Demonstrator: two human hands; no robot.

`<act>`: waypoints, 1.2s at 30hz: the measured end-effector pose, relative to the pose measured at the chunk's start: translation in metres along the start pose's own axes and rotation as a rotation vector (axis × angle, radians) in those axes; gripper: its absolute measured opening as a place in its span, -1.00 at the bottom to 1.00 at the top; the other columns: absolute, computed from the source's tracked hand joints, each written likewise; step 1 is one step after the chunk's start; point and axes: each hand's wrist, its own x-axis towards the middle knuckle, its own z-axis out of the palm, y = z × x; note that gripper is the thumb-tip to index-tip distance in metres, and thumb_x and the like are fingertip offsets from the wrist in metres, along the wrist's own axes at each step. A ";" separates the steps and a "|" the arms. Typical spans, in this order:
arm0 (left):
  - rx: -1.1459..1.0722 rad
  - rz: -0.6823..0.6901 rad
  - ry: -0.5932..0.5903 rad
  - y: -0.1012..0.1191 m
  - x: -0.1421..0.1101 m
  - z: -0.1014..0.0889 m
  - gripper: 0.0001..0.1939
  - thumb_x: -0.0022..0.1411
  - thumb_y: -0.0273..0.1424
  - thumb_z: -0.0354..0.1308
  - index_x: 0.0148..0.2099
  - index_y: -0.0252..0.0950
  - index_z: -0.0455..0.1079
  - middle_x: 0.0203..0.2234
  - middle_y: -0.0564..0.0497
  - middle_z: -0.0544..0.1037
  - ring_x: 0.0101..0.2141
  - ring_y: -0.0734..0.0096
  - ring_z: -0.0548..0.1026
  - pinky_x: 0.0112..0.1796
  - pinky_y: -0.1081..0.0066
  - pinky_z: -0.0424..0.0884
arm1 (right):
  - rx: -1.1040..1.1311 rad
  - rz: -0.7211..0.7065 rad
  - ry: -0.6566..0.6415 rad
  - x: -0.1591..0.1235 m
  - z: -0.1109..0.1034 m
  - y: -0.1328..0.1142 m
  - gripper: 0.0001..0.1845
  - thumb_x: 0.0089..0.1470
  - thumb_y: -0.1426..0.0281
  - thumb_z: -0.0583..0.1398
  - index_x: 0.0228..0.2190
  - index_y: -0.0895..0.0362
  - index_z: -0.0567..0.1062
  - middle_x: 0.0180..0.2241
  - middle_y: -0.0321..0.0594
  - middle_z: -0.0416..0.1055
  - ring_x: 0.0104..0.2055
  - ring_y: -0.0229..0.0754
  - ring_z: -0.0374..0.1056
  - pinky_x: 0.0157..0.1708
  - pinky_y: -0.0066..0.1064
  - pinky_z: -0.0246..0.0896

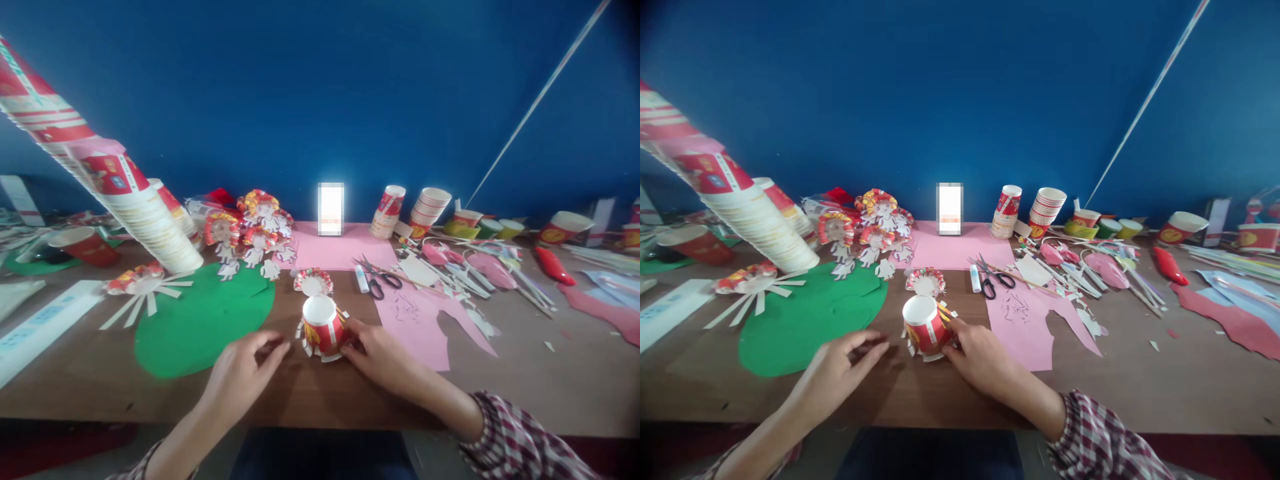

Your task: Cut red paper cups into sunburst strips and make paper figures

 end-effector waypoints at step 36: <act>0.459 0.808 -0.159 0.029 0.017 0.057 -0.56 0.22 -0.63 -0.08 0.15 -0.39 0.18 0.08 -0.20 0.41 0.09 0.22 0.34 0.09 0.15 0.34 | -0.389 -0.215 0.085 -0.030 -0.019 -0.001 -0.38 0.09 0.39 0.24 0.16 0.01 0.21 0.02 -0.08 0.29 -0.04 -0.03 0.35 -0.10 -0.21 0.32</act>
